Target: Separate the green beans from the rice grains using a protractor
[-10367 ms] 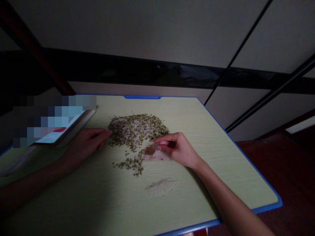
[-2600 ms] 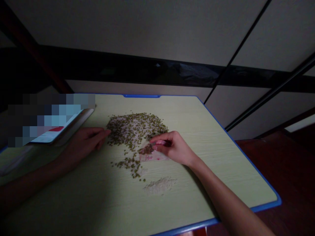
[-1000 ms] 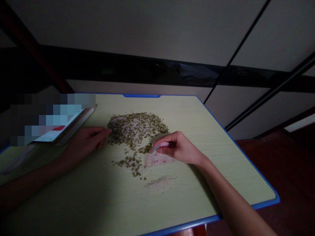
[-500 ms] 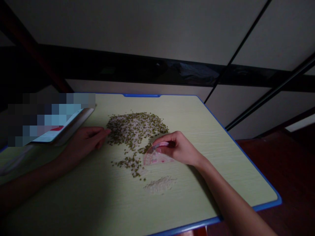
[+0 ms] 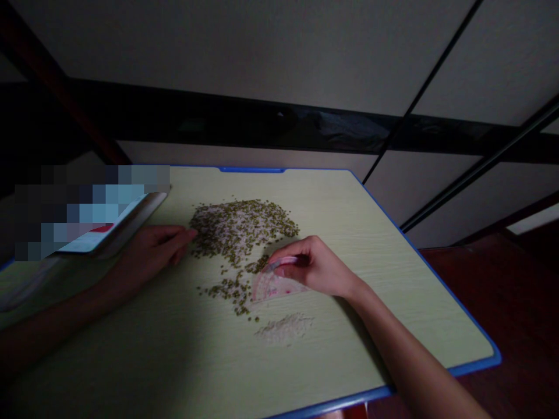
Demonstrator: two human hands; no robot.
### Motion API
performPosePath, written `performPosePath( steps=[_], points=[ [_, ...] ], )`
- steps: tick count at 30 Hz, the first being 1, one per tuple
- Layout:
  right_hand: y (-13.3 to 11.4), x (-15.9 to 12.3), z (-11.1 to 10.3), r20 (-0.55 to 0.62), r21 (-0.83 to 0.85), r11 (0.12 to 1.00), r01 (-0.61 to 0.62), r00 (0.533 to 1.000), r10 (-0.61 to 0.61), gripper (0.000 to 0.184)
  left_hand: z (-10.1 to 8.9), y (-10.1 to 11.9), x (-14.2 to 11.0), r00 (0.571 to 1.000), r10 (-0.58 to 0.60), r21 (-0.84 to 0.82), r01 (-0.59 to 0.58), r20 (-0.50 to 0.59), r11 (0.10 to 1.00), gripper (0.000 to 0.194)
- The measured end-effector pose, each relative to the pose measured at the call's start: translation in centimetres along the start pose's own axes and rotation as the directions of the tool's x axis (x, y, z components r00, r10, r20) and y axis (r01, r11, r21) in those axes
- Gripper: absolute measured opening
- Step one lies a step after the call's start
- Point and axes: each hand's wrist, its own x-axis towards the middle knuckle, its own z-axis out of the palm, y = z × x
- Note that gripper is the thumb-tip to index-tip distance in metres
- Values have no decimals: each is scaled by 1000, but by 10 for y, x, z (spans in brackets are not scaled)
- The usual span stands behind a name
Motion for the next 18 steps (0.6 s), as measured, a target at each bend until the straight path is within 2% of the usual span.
performPosePath(
  steps=[12, 18],
  points=[
    [3, 1, 2, -90, 138, 990, -42, 994, 54, 15, 0, -2, 1, 1000, -2, -9, 2, 12, 1000, 39],
    [6, 3, 1, -114, 124, 991, -43, 992, 58, 15, 0, -1, 0, 1000, -4, -3, 4, 10, 1000, 39]
  ],
)
